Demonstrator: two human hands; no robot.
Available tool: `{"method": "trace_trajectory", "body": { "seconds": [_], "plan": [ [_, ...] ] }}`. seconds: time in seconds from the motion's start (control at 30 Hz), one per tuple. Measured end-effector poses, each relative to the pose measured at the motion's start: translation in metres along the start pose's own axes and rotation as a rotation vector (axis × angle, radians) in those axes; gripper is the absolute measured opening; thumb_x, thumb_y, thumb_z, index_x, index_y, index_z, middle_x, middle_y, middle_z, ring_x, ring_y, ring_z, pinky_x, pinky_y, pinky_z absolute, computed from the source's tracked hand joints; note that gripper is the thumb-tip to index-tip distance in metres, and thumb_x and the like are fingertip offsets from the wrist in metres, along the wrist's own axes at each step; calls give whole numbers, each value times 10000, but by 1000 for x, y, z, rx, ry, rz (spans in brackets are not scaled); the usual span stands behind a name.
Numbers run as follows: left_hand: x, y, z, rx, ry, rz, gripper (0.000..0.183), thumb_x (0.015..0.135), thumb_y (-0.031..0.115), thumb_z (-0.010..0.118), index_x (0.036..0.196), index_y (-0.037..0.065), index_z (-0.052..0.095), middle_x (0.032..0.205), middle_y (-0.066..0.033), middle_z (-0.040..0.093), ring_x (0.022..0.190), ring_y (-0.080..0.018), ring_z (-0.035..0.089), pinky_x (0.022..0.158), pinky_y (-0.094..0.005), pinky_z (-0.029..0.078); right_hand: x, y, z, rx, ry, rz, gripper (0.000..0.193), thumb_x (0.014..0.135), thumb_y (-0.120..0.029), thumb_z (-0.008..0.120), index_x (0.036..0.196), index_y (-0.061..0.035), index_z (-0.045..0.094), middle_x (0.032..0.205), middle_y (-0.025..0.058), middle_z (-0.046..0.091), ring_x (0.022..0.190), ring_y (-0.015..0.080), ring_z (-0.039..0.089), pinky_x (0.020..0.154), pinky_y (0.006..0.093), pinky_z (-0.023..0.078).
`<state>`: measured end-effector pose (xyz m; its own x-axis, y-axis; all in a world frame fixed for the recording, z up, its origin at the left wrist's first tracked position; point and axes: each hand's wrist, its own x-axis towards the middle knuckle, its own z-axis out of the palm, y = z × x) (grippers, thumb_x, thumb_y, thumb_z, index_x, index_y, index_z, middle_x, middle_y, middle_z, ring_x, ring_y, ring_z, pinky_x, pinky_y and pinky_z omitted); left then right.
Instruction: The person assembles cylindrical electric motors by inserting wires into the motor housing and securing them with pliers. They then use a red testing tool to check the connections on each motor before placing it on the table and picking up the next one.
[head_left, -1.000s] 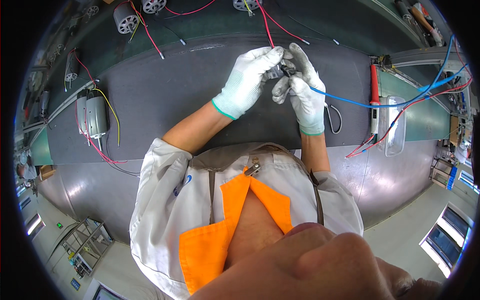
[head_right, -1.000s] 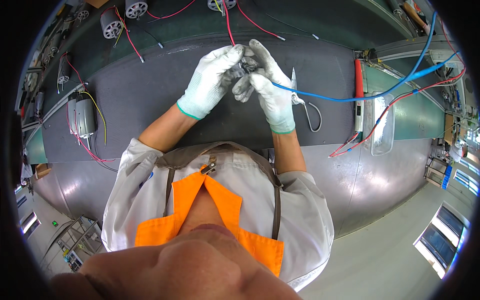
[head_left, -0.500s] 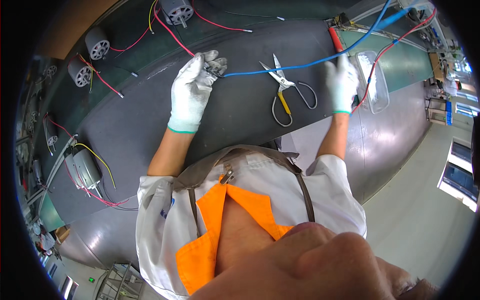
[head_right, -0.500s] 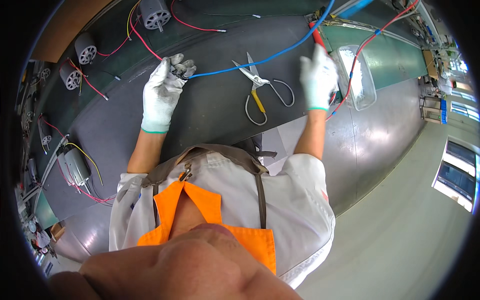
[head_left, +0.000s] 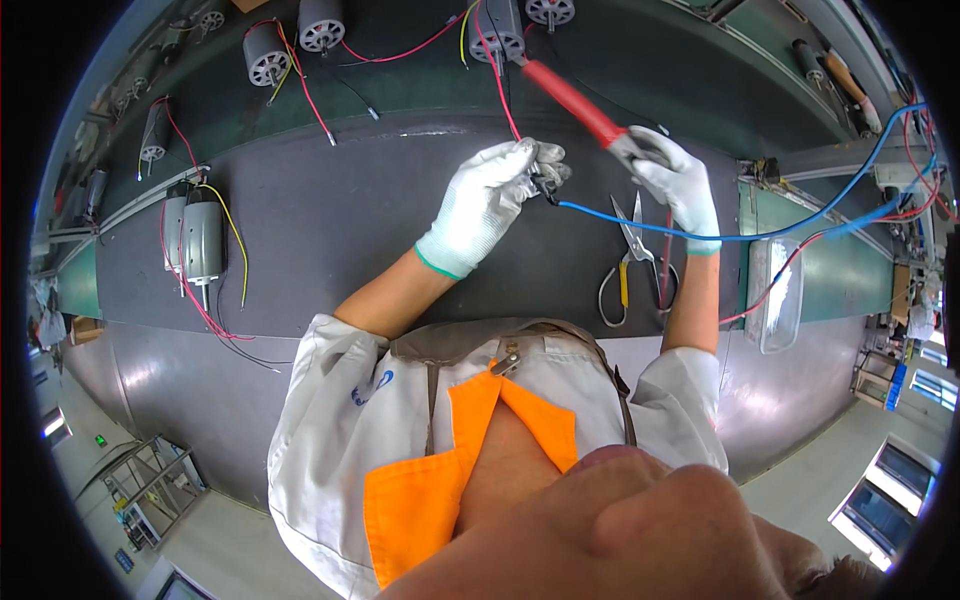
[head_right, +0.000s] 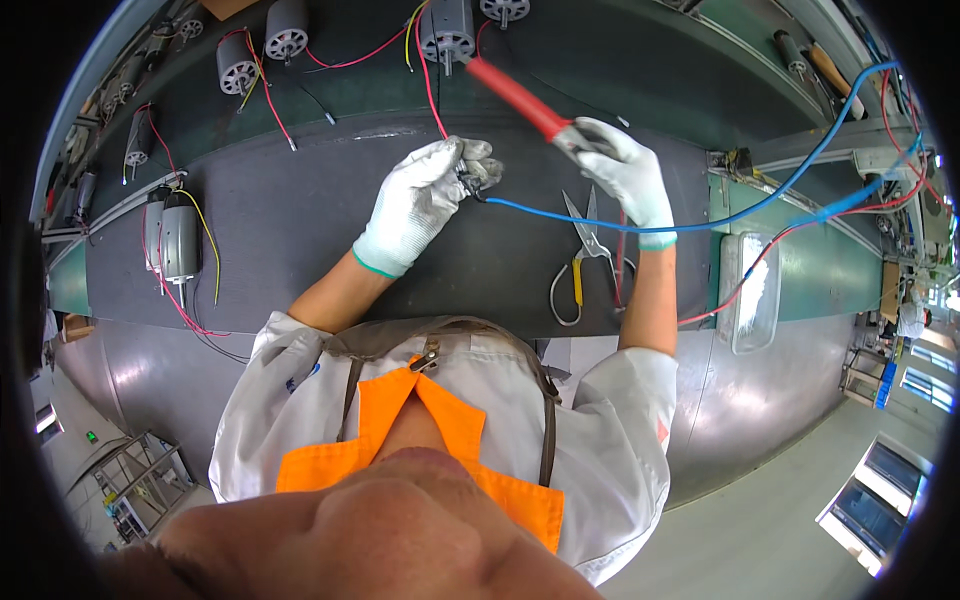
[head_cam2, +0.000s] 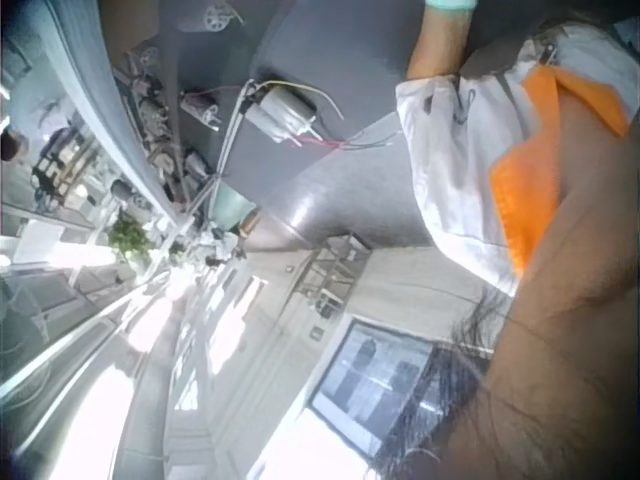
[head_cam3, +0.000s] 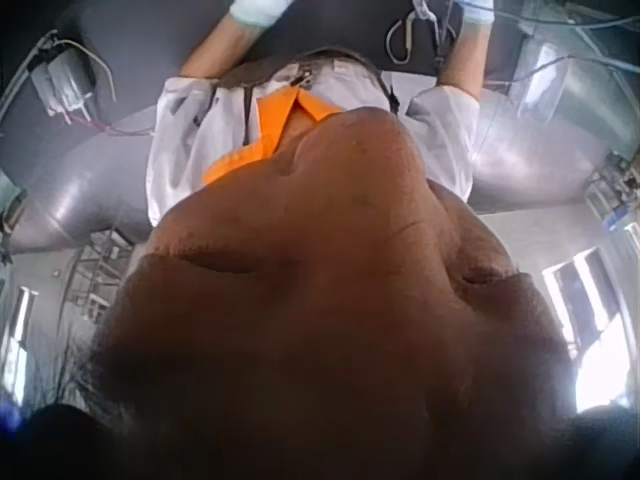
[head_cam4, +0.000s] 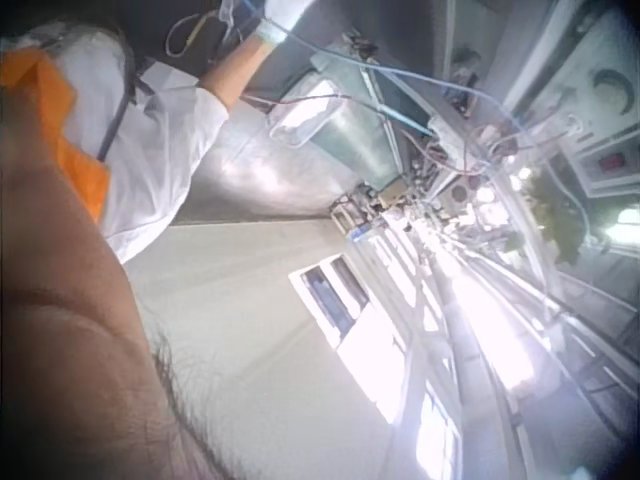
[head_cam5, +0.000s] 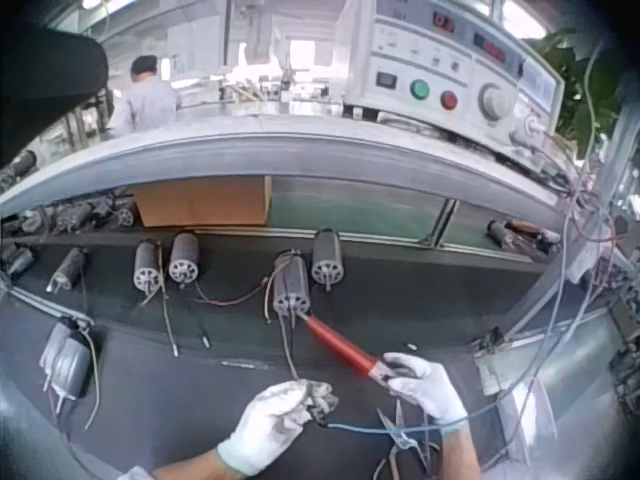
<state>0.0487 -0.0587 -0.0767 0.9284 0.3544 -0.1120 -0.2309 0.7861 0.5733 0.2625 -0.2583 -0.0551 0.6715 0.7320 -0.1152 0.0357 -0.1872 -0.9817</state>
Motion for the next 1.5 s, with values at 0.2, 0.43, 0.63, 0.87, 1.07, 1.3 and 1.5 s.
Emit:
{"method": "trace_trajectory", "body": {
  "seconds": [0.2, 0.43, 0.63, 0.87, 1.07, 1.3, 1.5],
  "plan": [
    [-4, 1, -2, 36, 26, 0, 348, 1048, 184, 560, 1231, -104, 627, 1080, -176, 719, 1057, -302, 704, 1018, -448, 525, 46, 17, 14, -158, -101, 38, 326, 880, -42, 688, 1201, -15, 742, 1010, 63, 741, 812, 113, 692, 697, 278, 613],
    [2, -5, 2, 9, -50, -35, 338, 1041, 207, 581, 1201, -86, 637, 1056, -157, 697, 1074, -279, 667, 1030, -450, 493, 10, 22, 18, -520, 226, -266, 307, 885, -203, 783, 1125, -14, 754, 843, 72, 746, 707, 75, 654, 638, 275, 525],
    [14, -17, 1, 49, -50, -95, 331, 1040, 265, 599, 1138, -44, 668, 975, -114, 666, 1002, -270, 651, 985, -431, 503, -89, 41, -56, -972, 597, -94, 484, 803, -120, 773, 1273, -44, 688, 947, 114, 717, 803, 180, 687, 743, 333, 539],
    [30, -31, -10, 181, -75, -135, 406, 1056, 379, 578, 1040, 2, 726, 1004, -114, 720, 947, -228, 675, 907, -373, 530, -115, -24, 55, 252, -102, -81, 561, 959, -319, 713, 1366, 51, 600, 1013, 146, 717, 902, 207, 692, 850, 322, 554],
    [48, 37, -35, 1295, -122, 100, 496, 1048, 456, 542, 954, 19, 756, 827, -100, 734, 798, -237, 699, 779, -354, 535, -110, -58, 59, 77, 458, -530, 368, 1012, -261, 635, 1108, 83, 722, 780, 133, 728, 620, 196, 658, 632, 333, 550],
    [60, 163, -143, 2391, 181, 758, 405, 1009, 457, 557, 1072, 94, 725, 1038, -93, 696, 1025, -306, 651, 889, -446, 507, -45, -80, 120, -447, -112, 16, 299, 970, -141, 652, 1204, 35, 714, 832, 104, 730, 661, 97, 649, 652, 284, 538],
    [17, 222, -219, 2579, 526, 353, 465, 992, 518, 558, 1178, 109, 679, 1022, -75, 674, 976, -272, 665, 839, -413, 509, 158, -91, 277, -522, -216, -442, 596, 961, -281, 644, 1511, -104, 498, 788, 113, 701, 717, 191, 696, 725, 346, 548]
  ]
}}
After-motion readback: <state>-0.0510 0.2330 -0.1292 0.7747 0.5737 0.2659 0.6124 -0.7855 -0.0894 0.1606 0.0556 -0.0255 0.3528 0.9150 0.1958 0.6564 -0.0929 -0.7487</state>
